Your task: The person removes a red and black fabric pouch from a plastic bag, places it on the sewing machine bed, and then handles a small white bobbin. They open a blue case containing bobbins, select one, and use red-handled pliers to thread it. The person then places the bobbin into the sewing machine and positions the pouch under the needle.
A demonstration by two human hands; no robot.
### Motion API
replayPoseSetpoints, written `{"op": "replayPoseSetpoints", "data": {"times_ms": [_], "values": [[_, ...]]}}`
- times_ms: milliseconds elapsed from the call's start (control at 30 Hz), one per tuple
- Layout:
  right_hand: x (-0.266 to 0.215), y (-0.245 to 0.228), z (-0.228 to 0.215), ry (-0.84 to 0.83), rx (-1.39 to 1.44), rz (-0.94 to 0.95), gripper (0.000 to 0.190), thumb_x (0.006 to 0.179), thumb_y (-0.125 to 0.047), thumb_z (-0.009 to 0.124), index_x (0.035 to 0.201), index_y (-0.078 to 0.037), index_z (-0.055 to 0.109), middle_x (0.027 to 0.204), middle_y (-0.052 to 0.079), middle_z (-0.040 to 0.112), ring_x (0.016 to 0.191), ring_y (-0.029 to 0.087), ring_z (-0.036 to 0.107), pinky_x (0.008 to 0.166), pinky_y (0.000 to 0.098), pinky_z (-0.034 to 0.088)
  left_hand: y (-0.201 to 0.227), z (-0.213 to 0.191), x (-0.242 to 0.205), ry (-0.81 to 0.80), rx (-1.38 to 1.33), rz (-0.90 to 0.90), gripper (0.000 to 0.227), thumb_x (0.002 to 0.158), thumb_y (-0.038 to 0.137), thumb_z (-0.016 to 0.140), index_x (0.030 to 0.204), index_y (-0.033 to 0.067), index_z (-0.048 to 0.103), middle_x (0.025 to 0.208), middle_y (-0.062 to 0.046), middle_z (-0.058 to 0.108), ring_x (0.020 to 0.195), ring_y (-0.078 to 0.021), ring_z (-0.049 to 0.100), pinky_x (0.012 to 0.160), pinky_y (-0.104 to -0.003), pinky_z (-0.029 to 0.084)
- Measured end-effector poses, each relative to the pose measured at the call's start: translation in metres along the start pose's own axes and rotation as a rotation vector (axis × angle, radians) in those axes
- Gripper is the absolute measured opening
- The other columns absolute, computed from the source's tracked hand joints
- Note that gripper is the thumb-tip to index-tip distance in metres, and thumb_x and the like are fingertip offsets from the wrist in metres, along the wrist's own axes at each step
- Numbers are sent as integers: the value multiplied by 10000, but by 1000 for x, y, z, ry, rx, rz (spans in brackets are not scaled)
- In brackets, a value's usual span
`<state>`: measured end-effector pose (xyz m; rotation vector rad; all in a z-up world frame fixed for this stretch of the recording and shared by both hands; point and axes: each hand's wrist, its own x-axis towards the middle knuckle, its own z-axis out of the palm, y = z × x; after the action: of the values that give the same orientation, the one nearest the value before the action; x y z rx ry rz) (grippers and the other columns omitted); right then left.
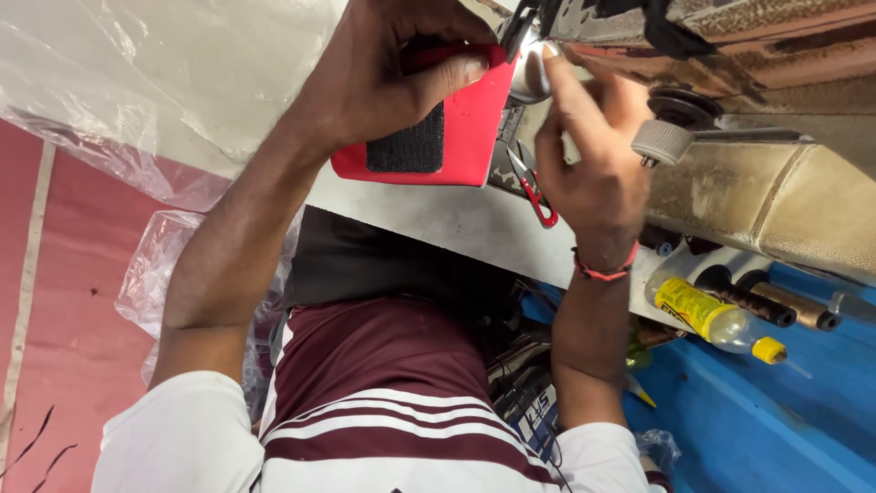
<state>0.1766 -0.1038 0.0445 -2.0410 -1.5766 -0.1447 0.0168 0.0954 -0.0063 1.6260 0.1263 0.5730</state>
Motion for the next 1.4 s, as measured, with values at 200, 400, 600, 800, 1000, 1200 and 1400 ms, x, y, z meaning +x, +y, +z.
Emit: {"op": "replayPoseSetpoints", "data": {"times_ms": [200,400,600,800,1000,1200,1400], "values": [[-4,3,10,-100,64,-45,512,1004,112,678,1464,-106,621,1372,177,558,1126,281,642,990,359,544,-6,1,0,-13,-122,-17,172,1076,-34,675,1247,-44,689,1175,-102,753,1140,-156,734,1051,-304,613],[-6,5,14,-78,78,-42,521,1019,117,669,1475,-128,613,1391,172,540,1171,288,650,1011,357,552,-3,0,1,-14,-57,-18,168,1060,-38,680,1227,-39,696,1158,-88,760,1130,-147,731,1057,-300,597],[-6,4,14,-76,84,-28,541,1014,118,660,1483,-147,605,1402,171,546,1135,268,669,996,348,564,-8,0,1,-16,-84,-33,155,1061,-30,689,1213,-17,715,1154,-77,763,1114,-137,719,1038,-293,586],[-4,3,13,-81,84,-36,551,999,124,653,1479,-144,607,1390,168,560,1135,268,667,991,345,567,-17,3,4,19,-104,-58,168,1075,-30,647,1227,10,708,1141,-48,762,1112,-125,742,1006,-280,624],[-3,2,11,-78,88,-32,527,1000,124,652,1462,-127,615,1395,159,564,1140,267,669,993,347,567,-23,-4,11,45,80,42,244,1003,-52,619,1215,46,692,1107,-48,760,1054,-130,745,914,-278,621],[-2,0,11,-76,86,-34,519,1001,128,650,1455,-123,624,1391,160,567,1125,257,682,981,340,574,-37,-6,6,61,344,98,114,1034,41,691,1143,59,717,1018,-66,761,896,-162,738,745,-316,582],[-3,0,11,-77,100,-18,531,995,131,648,1458,-128,624,1389,158,569,1103,247,687,972,340,576,-37,-6,9,33,413,47,117,1037,82,697,1150,77,727,959,-80,752,840,-180,734,708,-331,578]]}}
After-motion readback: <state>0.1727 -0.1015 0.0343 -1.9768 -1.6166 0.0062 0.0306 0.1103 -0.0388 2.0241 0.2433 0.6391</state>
